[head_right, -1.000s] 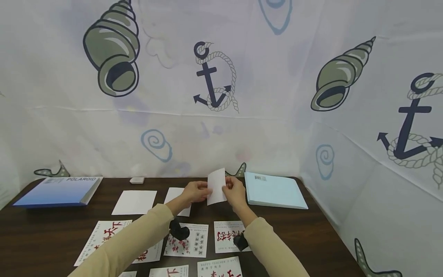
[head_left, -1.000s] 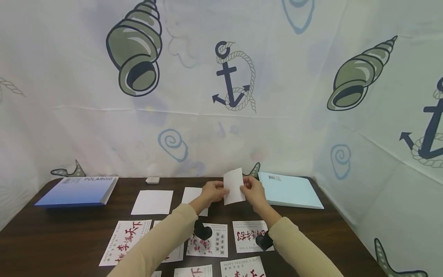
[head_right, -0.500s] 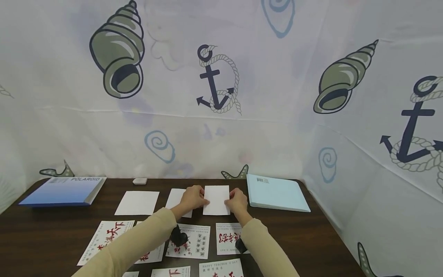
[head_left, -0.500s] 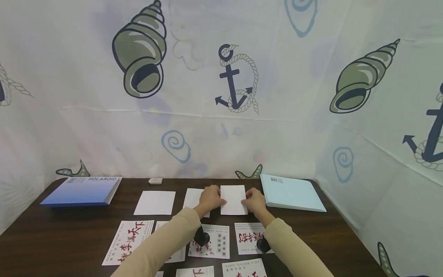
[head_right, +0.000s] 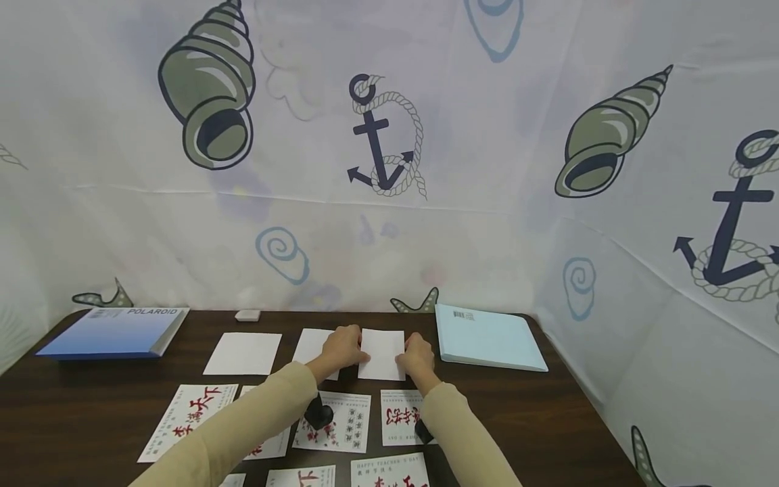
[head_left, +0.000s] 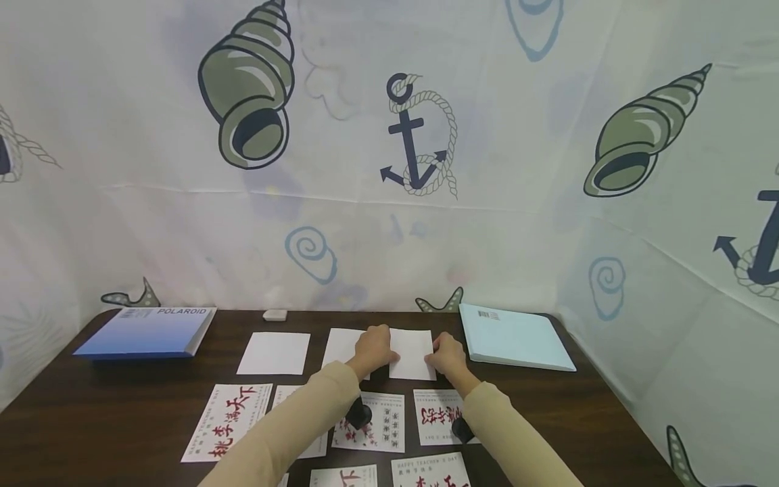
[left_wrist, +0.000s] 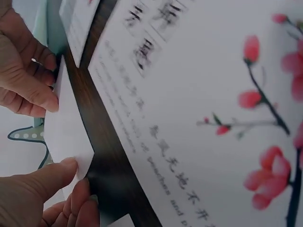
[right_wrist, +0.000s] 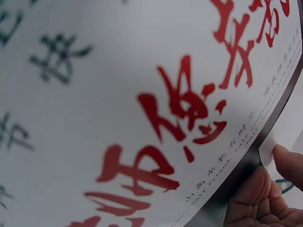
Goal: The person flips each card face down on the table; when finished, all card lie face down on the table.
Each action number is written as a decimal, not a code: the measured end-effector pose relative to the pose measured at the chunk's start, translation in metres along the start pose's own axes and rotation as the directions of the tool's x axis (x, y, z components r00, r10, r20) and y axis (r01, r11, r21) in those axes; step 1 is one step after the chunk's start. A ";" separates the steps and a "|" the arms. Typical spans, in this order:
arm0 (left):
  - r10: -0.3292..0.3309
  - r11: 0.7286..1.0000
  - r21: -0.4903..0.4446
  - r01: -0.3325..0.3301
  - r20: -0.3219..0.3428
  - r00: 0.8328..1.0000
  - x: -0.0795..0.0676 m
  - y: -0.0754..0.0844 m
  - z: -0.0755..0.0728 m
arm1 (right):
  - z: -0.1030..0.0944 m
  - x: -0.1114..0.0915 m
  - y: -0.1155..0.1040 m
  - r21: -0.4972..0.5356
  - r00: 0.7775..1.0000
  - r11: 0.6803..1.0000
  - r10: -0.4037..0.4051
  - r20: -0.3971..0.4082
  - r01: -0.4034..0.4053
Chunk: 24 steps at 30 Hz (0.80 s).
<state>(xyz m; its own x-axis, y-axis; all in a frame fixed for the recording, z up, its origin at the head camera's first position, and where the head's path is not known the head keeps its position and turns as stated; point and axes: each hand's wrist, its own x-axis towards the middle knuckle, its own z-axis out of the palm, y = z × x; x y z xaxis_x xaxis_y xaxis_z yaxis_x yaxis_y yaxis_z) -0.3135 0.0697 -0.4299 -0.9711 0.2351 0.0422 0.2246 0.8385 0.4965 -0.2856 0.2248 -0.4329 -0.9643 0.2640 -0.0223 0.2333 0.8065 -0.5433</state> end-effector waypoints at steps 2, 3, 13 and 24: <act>-0.003 1.000 0.013 0.003 0.001 1.000 0.000 0.000 0.000 | 0.000 -0.001 -0.001 -0.004 1.000 1.000 -0.005 -0.003 0.005; -0.004 1.000 0.017 0.004 0.002 1.000 0.001 0.001 0.001 | 0.000 -0.001 -0.001 -0.007 1.000 1.000 -0.010 -0.007 0.010; -0.028 1.000 0.010 0.028 0.022 0.999 -0.003 -0.003 0.002 | 0.006 -0.010 -0.002 0.011 0.999 0.999 -0.036 -0.032 0.037; 0.073 0.973 -0.219 -0.075 -0.019 0.997 -0.024 -0.030 -0.049 | 0.007 -0.032 -0.044 0.274 0.971 0.932 -0.214 -0.109 0.236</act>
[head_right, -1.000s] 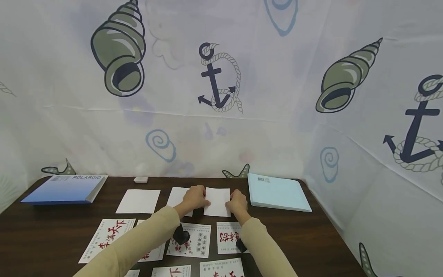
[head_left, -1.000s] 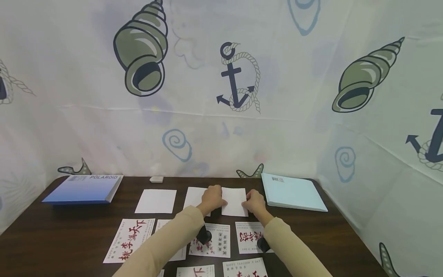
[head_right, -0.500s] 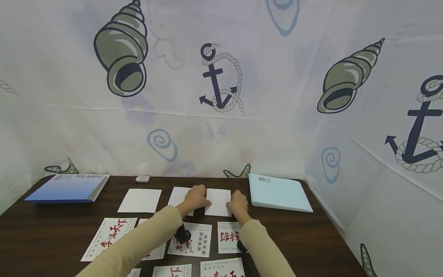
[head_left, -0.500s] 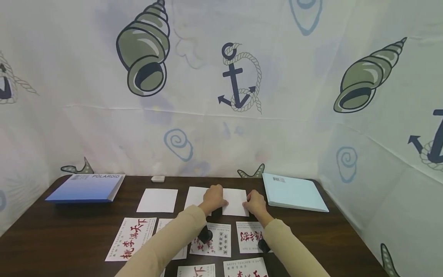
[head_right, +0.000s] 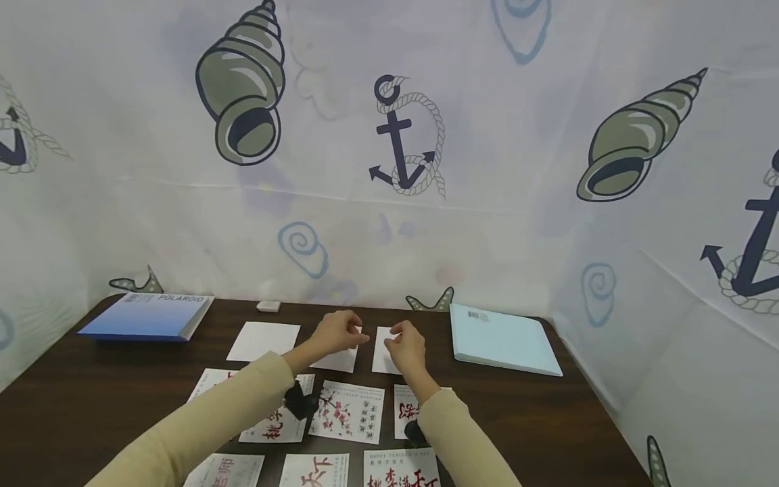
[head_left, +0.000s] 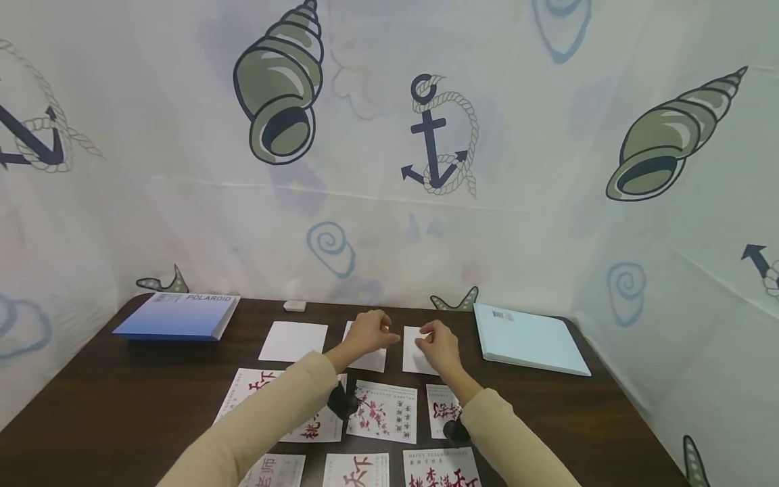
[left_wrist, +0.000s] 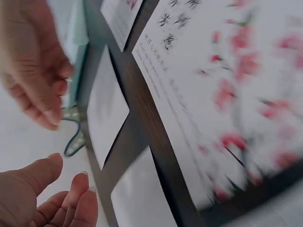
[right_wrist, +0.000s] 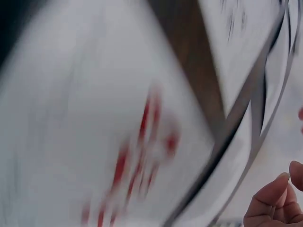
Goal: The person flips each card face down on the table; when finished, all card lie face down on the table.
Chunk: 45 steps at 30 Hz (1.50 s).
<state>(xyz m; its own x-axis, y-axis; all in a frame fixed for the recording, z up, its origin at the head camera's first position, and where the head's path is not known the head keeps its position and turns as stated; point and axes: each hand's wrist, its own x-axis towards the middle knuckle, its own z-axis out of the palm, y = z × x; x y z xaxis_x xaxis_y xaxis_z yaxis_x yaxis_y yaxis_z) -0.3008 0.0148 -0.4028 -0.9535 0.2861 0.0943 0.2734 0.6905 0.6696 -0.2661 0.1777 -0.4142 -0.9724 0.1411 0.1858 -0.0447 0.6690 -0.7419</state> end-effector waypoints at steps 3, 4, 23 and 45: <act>0.026 0.997 -0.070 -0.028 -0.027 0.999 -0.017 -0.023 -0.023 | 0.019 -0.010 -0.017 0.105 0.996 0.994 -0.016 0.087 0.007; 0.019 0.996 -0.085 -0.022 -0.033 0.999 -0.024 -0.031 -0.031 | 0.026 -0.014 -0.023 0.134 0.993 0.991 -0.029 0.117 0.013; -0.215 0.973 0.068 0.219 -0.062 0.975 -0.120 -0.148 -0.124 | 0.122 -0.050 -0.106 0.142 0.907 0.986 -0.138 0.399 0.088; -0.202 0.970 0.120 0.212 -0.090 0.975 -0.137 -0.165 -0.131 | 0.155 -0.056 -0.135 -0.171 0.911 0.964 -0.120 0.394 0.201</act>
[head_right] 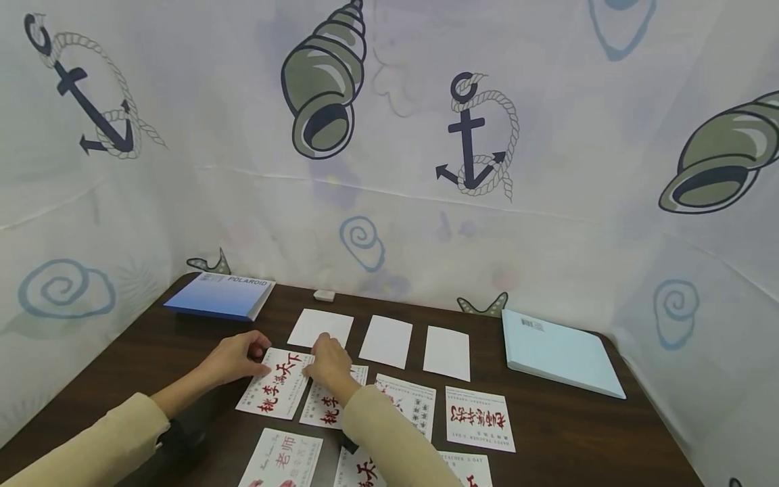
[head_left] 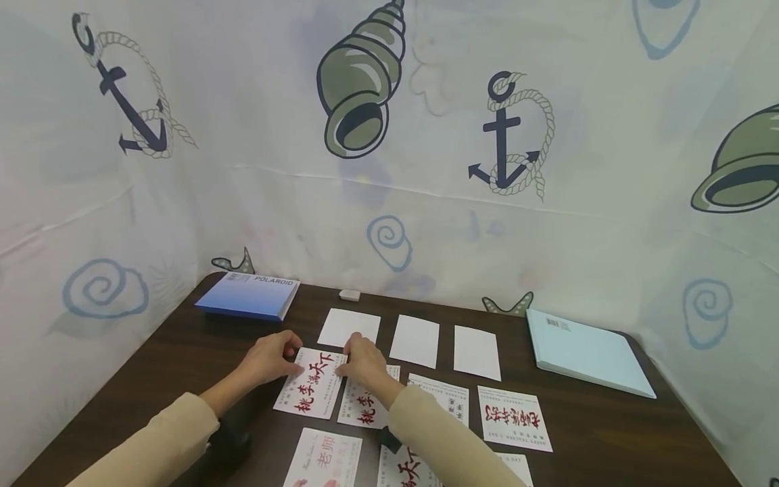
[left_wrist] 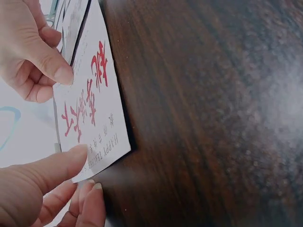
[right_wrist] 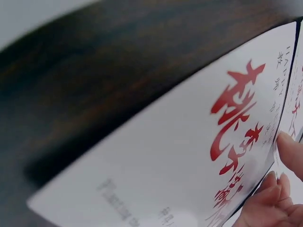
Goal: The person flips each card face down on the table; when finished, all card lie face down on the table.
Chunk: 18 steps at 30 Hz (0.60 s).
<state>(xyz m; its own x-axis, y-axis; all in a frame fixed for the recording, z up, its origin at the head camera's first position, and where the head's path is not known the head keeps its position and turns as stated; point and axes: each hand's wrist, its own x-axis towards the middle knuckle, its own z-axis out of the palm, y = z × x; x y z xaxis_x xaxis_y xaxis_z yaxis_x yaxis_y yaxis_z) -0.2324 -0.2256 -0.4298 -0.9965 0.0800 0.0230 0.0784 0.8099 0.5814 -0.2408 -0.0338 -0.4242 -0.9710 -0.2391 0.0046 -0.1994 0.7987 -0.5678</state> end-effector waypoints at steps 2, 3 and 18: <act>0.000 1.000 -0.012 -0.001 -0.019 1.000 0.001 0.001 0.001 | 0.000 0.000 0.001 -0.028 1.000 1.000 0.009 -0.002 -0.009; -0.002 1.000 -0.020 0.001 -0.027 1.000 0.001 0.001 0.001 | 0.000 0.001 0.001 -0.041 1.000 0.999 0.010 -0.005 -0.010; -0.062 0.992 -0.106 0.063 0.008 0.998 0.010 0.002 -0.008 | 0.027 -0.029 -0.030 0.180 0.982 0.970 -0.176 0.063 0.162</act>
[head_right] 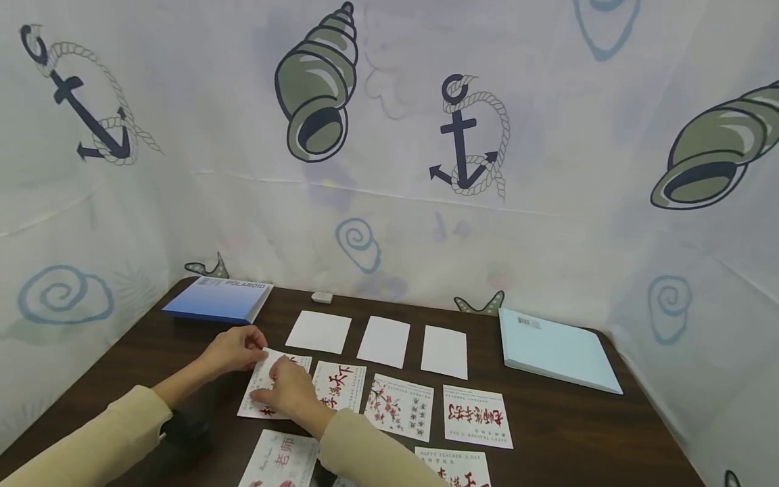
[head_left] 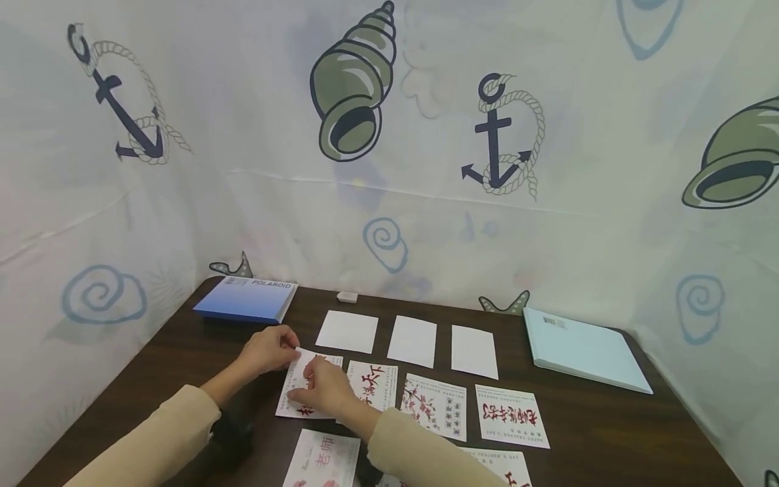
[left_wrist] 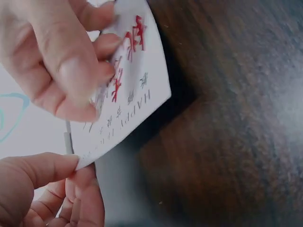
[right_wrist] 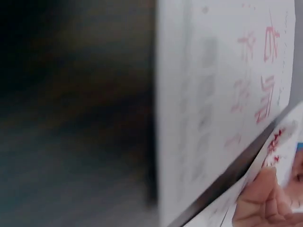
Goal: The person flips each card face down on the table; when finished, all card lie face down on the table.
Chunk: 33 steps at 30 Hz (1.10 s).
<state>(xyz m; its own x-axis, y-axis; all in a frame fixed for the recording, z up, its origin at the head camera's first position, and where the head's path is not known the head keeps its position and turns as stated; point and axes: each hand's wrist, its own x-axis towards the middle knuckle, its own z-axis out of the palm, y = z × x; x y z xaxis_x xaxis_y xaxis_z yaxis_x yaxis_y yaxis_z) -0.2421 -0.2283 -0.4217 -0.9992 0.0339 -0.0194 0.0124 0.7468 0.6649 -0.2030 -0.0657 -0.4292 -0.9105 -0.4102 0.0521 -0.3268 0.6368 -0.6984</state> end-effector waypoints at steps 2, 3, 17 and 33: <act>-0.012 0.999 -0.044 0.012 0.013 1.000 0.001 0.005 -0.001 | 0.004 0.001 -0.004 -0.020 0.999 0.999 0.039 -0.017 -0.039; -0.020 0.998 -0.064 0.022 0.020 1.000 0.001 0.007 -0.001 | 0.006 0.001 -0.005 -0.033 0.998 0.998 0.057 -0.031 -0.058; -0.027 0.971 -0.234 0.048 0.092 0.995 -0.008 0.021 -0.009 | 0.001 -0.004 -0.011 0.114 0.991 0.987 0.117 -0.063 -0.110; 0.021 0.853 -0.501 0.146 0.313 0.950 -0.017 0.001 0.003 | -0.020 -0.021 -0.008 0.503 0.976 0.861 0.035 -0.217 0.081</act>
<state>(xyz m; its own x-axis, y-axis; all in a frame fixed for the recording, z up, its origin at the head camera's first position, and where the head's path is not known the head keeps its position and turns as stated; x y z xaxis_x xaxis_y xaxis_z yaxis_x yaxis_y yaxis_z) -0.2255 -0.2263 -0.4233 -0.9369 0.2556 -0.2383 -0.1544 0.3091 0.9384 -0.1862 -0.0489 -0.4107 -0.9546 -0.2363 0.1815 -0.2279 0.1864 -0.9557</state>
